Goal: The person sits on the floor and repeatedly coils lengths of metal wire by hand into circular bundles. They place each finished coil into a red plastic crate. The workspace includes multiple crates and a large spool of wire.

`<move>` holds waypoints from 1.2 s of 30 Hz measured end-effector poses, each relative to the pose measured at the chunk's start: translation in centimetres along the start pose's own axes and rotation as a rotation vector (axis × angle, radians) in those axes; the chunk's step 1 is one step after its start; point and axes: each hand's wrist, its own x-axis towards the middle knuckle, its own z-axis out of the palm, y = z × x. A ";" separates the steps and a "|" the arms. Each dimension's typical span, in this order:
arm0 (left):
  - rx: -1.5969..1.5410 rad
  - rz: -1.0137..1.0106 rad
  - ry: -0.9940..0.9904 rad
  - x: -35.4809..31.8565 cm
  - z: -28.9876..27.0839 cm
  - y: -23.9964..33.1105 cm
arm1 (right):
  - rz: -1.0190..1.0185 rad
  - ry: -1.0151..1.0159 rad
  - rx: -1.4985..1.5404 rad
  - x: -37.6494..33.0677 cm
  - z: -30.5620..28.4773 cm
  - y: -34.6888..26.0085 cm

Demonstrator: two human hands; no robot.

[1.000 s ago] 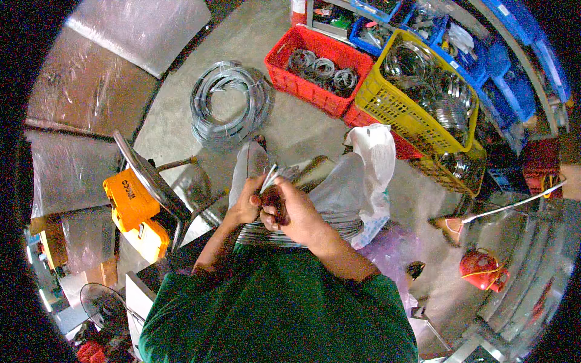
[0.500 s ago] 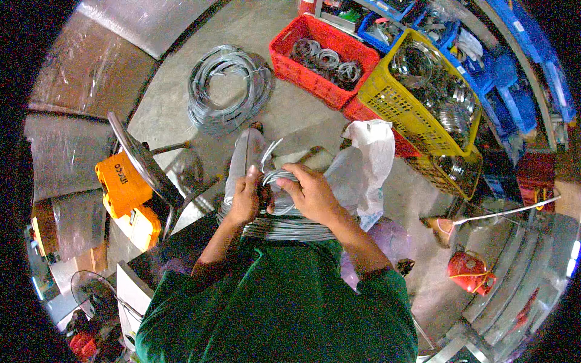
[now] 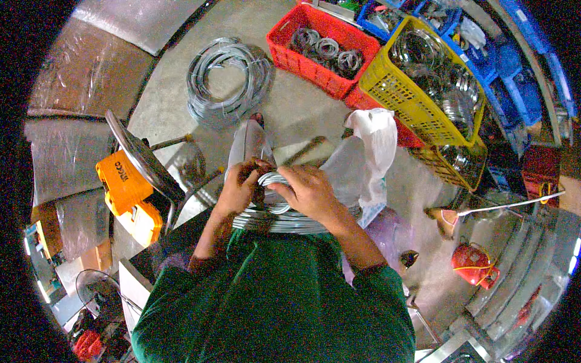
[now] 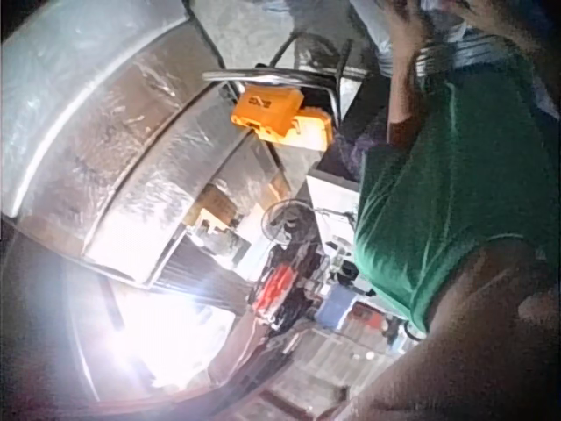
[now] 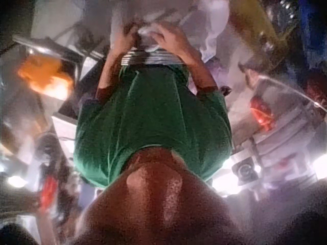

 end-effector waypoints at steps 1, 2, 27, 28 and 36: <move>-0.018 -0.055 -0.015 -0.1 -0.2 0.1 | -0.020 0.011 -0.060 0.1 0.0 0.1; -0.017 -0.098 -0.029 -0.1 -0.5 0.2 | -0.071 0.018 -0.121 0.3 -0.1 0.4; 0.525 0.463 0.249 -0.8 0.8 -1.3 | 0.318 -0.251 0.178 -0.8 1.4 2.2; 0.534 0.493 0.269 -0.8 0.9 -1.2 | 0.292 -0.260 0.184 -0.7 1.3 2.3; 0.688 0.403 0.197 -0.9 -0.1 -1.3 | 0.249 -0.342 0.202 -0.3 1.7 2.3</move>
